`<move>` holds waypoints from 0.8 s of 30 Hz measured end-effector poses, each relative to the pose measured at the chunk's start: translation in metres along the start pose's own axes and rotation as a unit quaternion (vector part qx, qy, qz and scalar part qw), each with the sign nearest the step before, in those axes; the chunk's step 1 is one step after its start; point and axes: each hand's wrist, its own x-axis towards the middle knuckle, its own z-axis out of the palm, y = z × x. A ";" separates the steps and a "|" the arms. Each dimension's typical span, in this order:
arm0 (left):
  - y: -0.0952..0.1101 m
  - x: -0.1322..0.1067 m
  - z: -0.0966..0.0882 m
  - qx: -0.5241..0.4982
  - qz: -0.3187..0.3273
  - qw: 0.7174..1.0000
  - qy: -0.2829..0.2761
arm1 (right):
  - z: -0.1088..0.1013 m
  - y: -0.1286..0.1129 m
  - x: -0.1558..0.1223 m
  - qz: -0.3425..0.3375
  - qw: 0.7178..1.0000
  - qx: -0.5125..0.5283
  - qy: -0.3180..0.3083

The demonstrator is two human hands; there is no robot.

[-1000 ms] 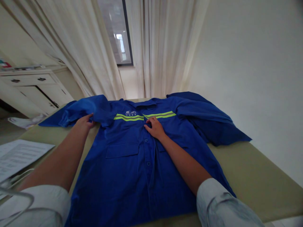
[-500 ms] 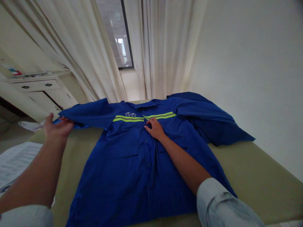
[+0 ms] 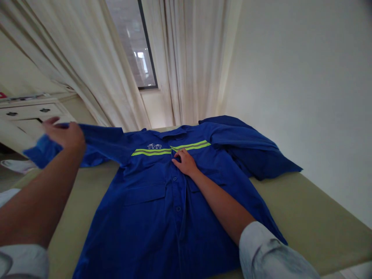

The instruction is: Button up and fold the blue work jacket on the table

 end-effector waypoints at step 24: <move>-0.094 -0.176 0.057 0.075 0.190 0.934 -0.293 | -0.070 0.014 0.072 0.147 0.743 0.538 0.370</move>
